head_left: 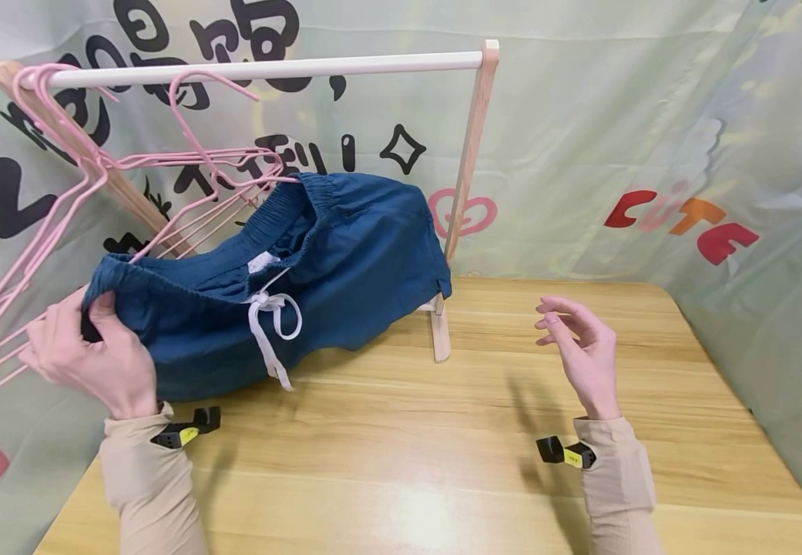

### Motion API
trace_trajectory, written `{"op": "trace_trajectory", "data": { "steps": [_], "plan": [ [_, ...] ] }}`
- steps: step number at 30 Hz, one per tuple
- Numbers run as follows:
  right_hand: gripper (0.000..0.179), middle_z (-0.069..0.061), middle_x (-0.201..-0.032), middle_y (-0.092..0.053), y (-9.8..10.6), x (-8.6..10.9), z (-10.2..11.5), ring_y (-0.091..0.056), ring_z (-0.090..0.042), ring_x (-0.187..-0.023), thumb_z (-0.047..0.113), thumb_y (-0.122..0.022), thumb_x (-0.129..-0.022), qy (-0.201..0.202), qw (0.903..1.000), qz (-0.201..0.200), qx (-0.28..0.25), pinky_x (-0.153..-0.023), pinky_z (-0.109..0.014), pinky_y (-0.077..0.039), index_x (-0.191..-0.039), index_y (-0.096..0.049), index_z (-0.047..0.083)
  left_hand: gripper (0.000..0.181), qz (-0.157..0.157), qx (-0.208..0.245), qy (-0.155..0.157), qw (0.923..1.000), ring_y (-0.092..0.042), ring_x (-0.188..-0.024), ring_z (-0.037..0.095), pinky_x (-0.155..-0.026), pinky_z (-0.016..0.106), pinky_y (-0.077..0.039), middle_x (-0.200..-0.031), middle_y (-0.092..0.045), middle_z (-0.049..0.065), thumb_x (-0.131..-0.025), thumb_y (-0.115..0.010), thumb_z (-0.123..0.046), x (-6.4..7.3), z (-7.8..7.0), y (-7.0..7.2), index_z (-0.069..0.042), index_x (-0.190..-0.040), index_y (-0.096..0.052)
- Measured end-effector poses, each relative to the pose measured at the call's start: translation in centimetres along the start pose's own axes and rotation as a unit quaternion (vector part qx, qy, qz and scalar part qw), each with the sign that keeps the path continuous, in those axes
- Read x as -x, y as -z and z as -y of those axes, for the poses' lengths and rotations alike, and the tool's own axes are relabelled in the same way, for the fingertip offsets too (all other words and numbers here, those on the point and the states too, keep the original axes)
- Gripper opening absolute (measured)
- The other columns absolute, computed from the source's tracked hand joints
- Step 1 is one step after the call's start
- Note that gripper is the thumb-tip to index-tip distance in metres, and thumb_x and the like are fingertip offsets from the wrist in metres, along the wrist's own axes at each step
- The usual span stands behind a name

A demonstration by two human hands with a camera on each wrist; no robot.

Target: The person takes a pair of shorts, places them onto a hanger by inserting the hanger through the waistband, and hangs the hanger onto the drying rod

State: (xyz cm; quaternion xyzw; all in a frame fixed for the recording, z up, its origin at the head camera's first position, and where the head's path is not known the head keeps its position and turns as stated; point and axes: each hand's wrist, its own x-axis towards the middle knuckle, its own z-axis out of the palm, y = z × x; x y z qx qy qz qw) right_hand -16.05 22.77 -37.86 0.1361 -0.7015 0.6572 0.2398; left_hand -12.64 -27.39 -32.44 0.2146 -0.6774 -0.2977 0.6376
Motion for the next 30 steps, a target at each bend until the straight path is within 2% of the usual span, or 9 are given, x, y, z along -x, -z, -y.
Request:
{"op": "trace_trajectory", "data": {
  "steps": [8,15,19,25,30],
  "plan": [
    [0.023,0.005,-0.102,-0.074,0.0,0.0,0.0,-0.069,-0.009,-0.081,0.000,-0.059,-0.098,0.003,1.0000,0.002,0.005,-0.064,-0.021,-0.057,-0.118,-0.067,-0.009,0.043,-0.011,-0.019,0.007,0.9997,-0.031,-0.092,-0.015,-0.099,0.027,-0.023,-0.097,-0.073,0.021,-0.093,-0.065,-0.047,-0.3,-0.1,-0.1,-0.007,-0.105,-0.078],
    [0.023,0.006,-0.101,-0.074,0.1,0.1,-0.2,-0.069,-0.009,-0.081,0.000,-0.060,-0.098,0.002,1.0000,-0.001,0.008,-0.064,-0.021,-0.057,-0.118,-0.066,-0.010,0.042,-0.020,-0.041,0.024,0.9987,-0.028,-0.089,-0.015,-0.096,0.026,-0.024,-0.101,-0.075,0.019,-0.094,-0.064,-0.047,-0.5,-0.6,-0.2,-0.009,-0.106,-0.078],
    [0.024,0.005,-0.101,-0.074,0.1,0.1,-0.2,-0.069,-0.009,-0.080,-0.001,-0.060,-0.097,0.002,1.0000,-0.002,0.000,-0.064,-0.021,-0.057,-0.117,-0.065,-0.013,0.042,-0.019,-0.043,0.033,0.9983,-0.028,-0.090,-0.014,-0.096,0.025,-0.023,-0.101,-0.075,0.018,-0.093,-0.065,-0.048,-0.8,-0.8,-0.4,-0.010,-0.106,-0.079],
    [0.023,0.003,-0.101,-0.075,0.1,0.1,-0.1,-0.069,-0.009,-0.081,-0.001,-0.060,-0.097,0.003,1.0000,-0.002,0.001,-0.064,-0.021,-0.057,-0.117,-0.067,-0.010,0.041,-0.018,-0.048,0.036,0.9981,-0.028,-0.090,-0.016,-0.097,0.027,-0.023,-0.102,-0.075,0.016,-0.092,-0.064,-0.051,-1.0,-0.7,-0.7,-0.016,-0.105,-0.080],
    [0.025,-0.001,-0.102,-0.074,0.1,0.1,-0.1,-0.069,-0.009,-0.081,-0.001,-0.060,-0.098,0.006,1.0000,-0.001,0.000,-0.064,-0.021,-0.057,-0.117,-0.064,-0.015,0.045,-0.012,-0.051,0.046,0.9976,-0.029,-0.091,-0.016,-0.099,0.029,-0.024,-0.104,-0.076,0.012,-0.091,-0.062,-0.057,-1.2,-0.6,-0.7,-0.020,-0.107,-0.080]
  ]
}}
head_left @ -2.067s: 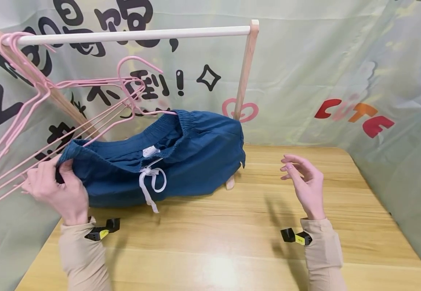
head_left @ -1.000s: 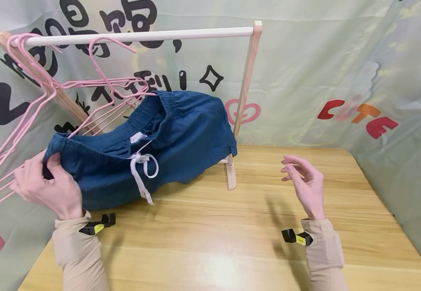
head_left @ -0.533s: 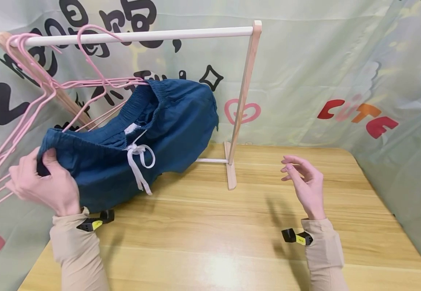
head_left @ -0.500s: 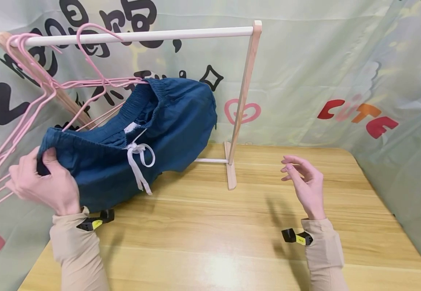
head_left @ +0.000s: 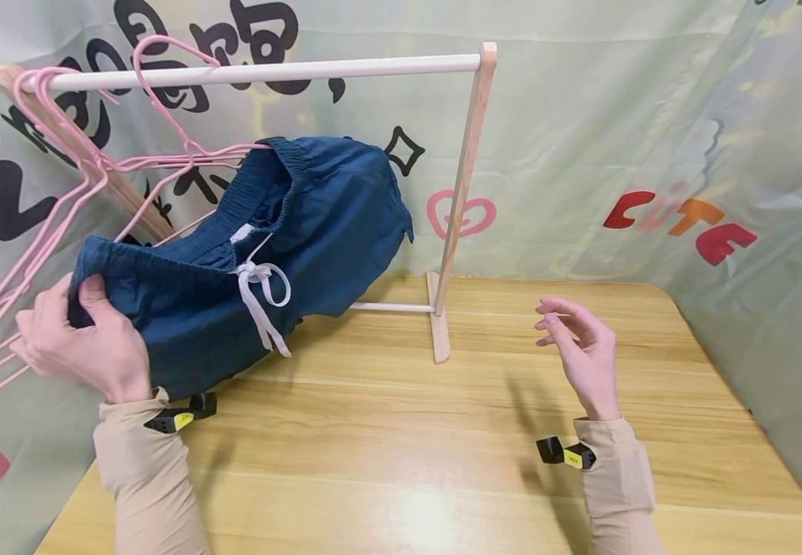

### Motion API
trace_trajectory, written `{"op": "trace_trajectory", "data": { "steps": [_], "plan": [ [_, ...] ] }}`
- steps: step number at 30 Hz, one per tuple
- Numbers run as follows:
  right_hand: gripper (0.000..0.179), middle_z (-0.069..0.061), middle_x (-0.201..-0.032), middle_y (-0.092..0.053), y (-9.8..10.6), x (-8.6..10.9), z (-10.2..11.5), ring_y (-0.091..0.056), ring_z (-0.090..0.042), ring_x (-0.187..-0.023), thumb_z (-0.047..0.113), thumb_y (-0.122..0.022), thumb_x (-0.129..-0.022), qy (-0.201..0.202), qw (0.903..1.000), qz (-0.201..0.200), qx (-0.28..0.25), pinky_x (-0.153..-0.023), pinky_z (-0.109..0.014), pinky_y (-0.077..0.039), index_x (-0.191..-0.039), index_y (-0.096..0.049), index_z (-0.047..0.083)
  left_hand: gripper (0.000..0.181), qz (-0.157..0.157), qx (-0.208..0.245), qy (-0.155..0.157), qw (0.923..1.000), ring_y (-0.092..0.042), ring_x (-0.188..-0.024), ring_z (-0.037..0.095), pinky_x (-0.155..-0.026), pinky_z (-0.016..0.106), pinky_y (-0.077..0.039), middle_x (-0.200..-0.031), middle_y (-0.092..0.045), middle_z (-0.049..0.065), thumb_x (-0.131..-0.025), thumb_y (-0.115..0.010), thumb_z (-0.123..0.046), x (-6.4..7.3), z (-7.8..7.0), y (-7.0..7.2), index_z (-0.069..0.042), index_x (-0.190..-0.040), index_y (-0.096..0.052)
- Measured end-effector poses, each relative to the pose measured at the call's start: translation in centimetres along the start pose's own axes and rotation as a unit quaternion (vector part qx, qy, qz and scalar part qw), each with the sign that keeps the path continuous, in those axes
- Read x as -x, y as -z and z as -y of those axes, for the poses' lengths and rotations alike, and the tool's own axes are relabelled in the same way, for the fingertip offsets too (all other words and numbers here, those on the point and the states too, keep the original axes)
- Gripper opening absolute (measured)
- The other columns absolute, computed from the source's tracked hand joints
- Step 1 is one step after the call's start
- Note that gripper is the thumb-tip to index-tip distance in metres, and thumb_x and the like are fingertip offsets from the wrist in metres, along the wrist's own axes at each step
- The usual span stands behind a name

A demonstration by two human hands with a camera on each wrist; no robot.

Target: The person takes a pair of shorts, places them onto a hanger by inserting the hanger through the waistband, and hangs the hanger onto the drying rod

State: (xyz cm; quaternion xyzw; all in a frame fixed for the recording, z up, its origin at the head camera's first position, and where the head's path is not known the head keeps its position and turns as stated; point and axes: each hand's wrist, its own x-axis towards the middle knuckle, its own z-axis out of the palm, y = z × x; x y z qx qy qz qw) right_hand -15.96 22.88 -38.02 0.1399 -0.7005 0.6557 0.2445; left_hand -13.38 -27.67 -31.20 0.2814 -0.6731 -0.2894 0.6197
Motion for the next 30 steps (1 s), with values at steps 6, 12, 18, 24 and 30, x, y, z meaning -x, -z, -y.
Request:
{"op": "trace_trajectory", "data": {
  "steps": [6,12,18,24,30],
  "plan": [
    [0.025,-0.002,-0.103,-0.074,0.03,0.07,0.03,-0.069,-0.010,-0.082,0.000,-0.060,-0.098,-0.007,1.0000,0.000,0.004,-0.064,-0.022,-0.058,-0.118,-0.065,-0.013,0.049,0.007,-0.013,0.005,0.9999,-0.028,-0.090,-0.015,-0.100,0.028,-0.025,-0.105,-0.076,0.011,-0.092,-0.058,-0.061,0.01,-0.04,-0.03,-0.020,-0.109,-0.079],
    [0.024,0.001,-0.102,-0.074,0.04,0.06,0.02,-0.069,-0.010,-0.082,0.001,-0.060,-0.098,-0.008,0.9999,-0.001,0.008,-0.065,-0.022,-0.058,-0.118,-0.067,-0.009,0.049,0.012,-0.019,0.013,0.9997,-0.027,-0.089,-0.014,-0.098,0.028,-0.025,-0.105,-0.076,0.011,-0.091,-0.059,-0.060,0.15,0.05,-0.19,-0.019,-0.109,-0.079],
    [0.026,0.002,-0.102,-0.074,0.06,0.03,-0.01,-0.069,-0.009,-0.082,0.000,-0.059,-0.098,-0.001,1.0000,0.001,0.003,-0.064,-0.021,-0.057,-0.118,-0.063,-0.016,0.052,0.023,-0.021,0.020,0.9993,-0.027,-0.090,-0.014,-0.100,0.030,-0.024,-0.109,-0.077,0.009,-0.091,-0.059,-0.061,0.28,0.30,-0.31,-0.017,-0.110,-0.079],
    [0.027,0.002,-0.102,-0.074,0.05,-0.03,-0.08,-0.068,-0.009,-0.081,-0.001,-0.059,-0.098,0.004,1.0000,0.003,0.000,-0.064,-0.021,-0.057,-0.118,-0.061,-0.018,0.051,0.018,-0.024,0.016,0.9994,-0.026,-0.088,-0.013,-0.098,0.027,-0.025,-0.106,-0.077,0.010,-0.090,-0.060,-0.061,0.41,0.48,-0.37,-0.017,-0.109,-0.079],
    [0.023,0.002,-0.102,-0.074,0.08,-0.03,-0.16,-0.069,-0.009,-0.081,-0.002,-0.059,-0.097,0.005,1.0000,0.003,-0.004,-0.064,-0.021,-0.057,-0.117,-0.066,-0.012,0.050,0.022,-0.020,0.030,0.9991,-0.027,-0.088,-0.013,-0.101,0.029,-0.025,-0.106,-0.077,0.011,-0.090,-0.061,-0.060,0.64,0.57,-0.40,-0.018,-0.110,-0.079]
  ]
}}
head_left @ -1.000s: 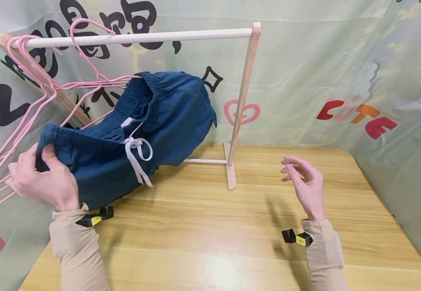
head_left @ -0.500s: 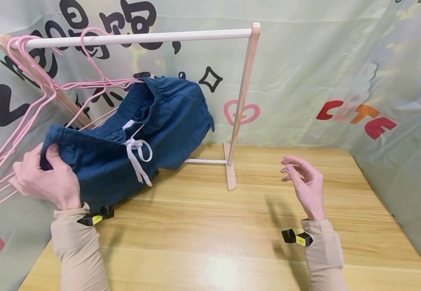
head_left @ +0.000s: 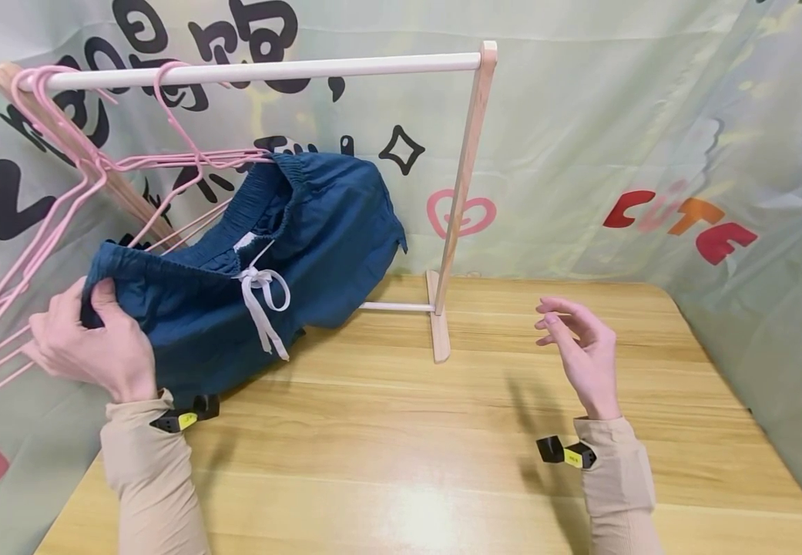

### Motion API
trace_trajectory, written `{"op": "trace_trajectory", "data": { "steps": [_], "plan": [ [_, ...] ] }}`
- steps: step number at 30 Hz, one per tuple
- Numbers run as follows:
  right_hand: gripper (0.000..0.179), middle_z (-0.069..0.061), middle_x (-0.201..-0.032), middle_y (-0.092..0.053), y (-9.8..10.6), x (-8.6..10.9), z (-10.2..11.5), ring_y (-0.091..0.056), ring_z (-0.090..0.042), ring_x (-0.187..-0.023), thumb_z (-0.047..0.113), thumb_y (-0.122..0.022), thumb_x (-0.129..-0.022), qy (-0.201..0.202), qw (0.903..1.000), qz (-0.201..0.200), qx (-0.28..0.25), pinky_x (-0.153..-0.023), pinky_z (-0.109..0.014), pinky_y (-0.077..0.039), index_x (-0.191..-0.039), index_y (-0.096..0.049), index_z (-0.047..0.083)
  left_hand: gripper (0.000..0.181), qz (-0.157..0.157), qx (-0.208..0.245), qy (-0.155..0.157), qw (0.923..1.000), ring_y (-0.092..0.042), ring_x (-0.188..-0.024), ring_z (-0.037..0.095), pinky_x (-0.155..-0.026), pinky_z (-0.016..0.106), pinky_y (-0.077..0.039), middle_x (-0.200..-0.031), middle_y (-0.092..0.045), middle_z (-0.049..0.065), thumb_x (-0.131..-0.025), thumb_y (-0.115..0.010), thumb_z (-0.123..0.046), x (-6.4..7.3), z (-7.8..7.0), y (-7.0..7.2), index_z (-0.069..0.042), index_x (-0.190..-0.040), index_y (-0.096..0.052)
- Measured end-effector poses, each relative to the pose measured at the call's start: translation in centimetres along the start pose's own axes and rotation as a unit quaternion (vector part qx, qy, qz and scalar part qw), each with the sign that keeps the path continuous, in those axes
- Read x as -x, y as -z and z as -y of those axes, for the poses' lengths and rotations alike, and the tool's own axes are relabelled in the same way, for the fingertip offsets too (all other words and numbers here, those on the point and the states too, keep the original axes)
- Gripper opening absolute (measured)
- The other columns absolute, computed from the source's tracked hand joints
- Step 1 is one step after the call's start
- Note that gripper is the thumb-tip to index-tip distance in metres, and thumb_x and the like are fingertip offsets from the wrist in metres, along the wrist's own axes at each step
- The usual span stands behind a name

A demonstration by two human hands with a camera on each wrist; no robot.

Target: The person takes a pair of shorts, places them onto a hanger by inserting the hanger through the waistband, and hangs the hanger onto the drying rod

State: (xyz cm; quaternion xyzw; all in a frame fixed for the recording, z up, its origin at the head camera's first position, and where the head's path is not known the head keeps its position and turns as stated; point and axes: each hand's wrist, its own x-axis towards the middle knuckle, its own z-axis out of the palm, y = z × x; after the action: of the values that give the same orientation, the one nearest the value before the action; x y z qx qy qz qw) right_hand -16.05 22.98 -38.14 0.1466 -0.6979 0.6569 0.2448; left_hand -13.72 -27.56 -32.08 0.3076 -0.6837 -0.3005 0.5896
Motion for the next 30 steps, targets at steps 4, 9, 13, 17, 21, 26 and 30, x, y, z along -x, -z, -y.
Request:
{"op": "trace_trajectory", "data": {
  "steps": [4,9,13,17,21,26,30],
  "plan": [
    [0.023,0.005,-0.102,-0.074,0.0,0.0,0.0,-0.068,-0.010,-0.081,-0.002,-0.059,-0.097,-0.001,1.0000,0.000,-0.005,-0.064,-0.021,-0.057,-0.117,-0.067,-0.010,0.050,0.001,0.012,-0.007,0.9999,-0.028,-0.090,-0.014,-0.103,0.029,-0.023,-0.108,-0.076,0.011,-0.090,-0.061,-0.060,0.0,0.2,0.0,-0.018,-0.111,-0.079],
    [0.024,0.005,-0.102,-0.074,0.0,-0.1,0.0,-0.068,-0.010,-0.081,-0.001,-0.060,-0.097,-0.003,1.0000,-0.003,-0.005,-0.064,-0.021,-0.057,-0.118,-0.064,-0.014,0.040,0.007,0.041,-0.024,0.9988,-0.032,-0.097,-0.014,-0.106,0.029,-0.019,-0.112,-0.074,0.000,-0.093,-0.063,-0.056,0.2,0.4,0.0,-0.026,-0.116,-0.076],
    [0.023,0.001,-0.102,-0.074,0.0,-0.1,0.1,-0.069,-0.010,-0.081,-0.001,-0.060,-0.097,-0.005,1.0000,-0.004,-0.004,-0.064,-0.021,-0.057,-0.117,-0.066,-0.012,0.029,-0.007,0.064,-0.054,0.9965,-0.041,-0.114,-0.008,-0.113,0.030,-0.017,-0.121,-0.068,-0.012,-0.096,-0.060,-0.045,1.1,-0.3,0.2,-0.035,-0.121,-0.070],
    [0.022,0.000,-0.103,-0.075,0.1,0.0,0.1,-0.069,-0.010,-0.081,-0.001,-0.060,-0.097,-0.006,1.0000,-0.004,-0.003,-0.065,-0.021,-0.058,-0.117,-0.068,-0.009,0.026,-0.074,0.153,-0.110,0.9792,-0.044,-0.128,0.011,-0.118,0.032,-0.021,-0.128,-0.060,-0.004,-0.093,-0.057,-0.026,3.2,-2.7,0.1,-0.022,-0.114,-0.071],
    [0.022,0.002,-0.103,-0.075,0.2,0.1,0.2,-0.069,-0.010,-0.081,-0.001,-0.060,-0.097,-0.007,0.9999,-0.006,0.004,-0.065,-0.021,-0.057,-0.116,-0.067,-0.011,0.021,-0.102,0.293,-0.162,0.9367,-0.055,-0.114,0.027,-0.110,0.038,-0.037,-0.110,-0.064,0.011,-0.087,-0.056,-0.012,6.2,-5.0,-0.8,0.003,-0.095,-0.068],
    [0.023,0.006,-0.102,-0.074,0.0,0.0,0.3,-0.069,-0.008,-0.081,0.000,-0.060,-0.098,-0.010,0.9988,-0.006,0.049,-0.066,-0.020,-0.057,-0.116,-0.065,-0.013,0.015,0.063,0.384,-0.208,0.8973,-0.067,-0.085,0.031,-0.090,0.025,-0.051,-0.086,-0.070,0.024,-0.089,-0.058,0.000,9.8,-5.6,-2.0,0.009,-0.094,-0.068],
    [0.022,0.011,-0.103,-0.073,-0.2,0.0,0.3,-0.068,-0.007,-0.083,0.000,-0.060,-0.098,-0.011,0.9968,0.001,0.079,-0.068,-0.019,-0.057,-0.116,-0.067,-0.010,0.018,0.273,0.332,-0.265,0.8631,-0.069,-0.084,0.025,-0.086,0.021,-0.052,-0.091,-0.074,0.017,-0.093,-0.060,0.003,11.3,-5.1,-2.5,0.005,-0.109,-0.068]
  ]
}}
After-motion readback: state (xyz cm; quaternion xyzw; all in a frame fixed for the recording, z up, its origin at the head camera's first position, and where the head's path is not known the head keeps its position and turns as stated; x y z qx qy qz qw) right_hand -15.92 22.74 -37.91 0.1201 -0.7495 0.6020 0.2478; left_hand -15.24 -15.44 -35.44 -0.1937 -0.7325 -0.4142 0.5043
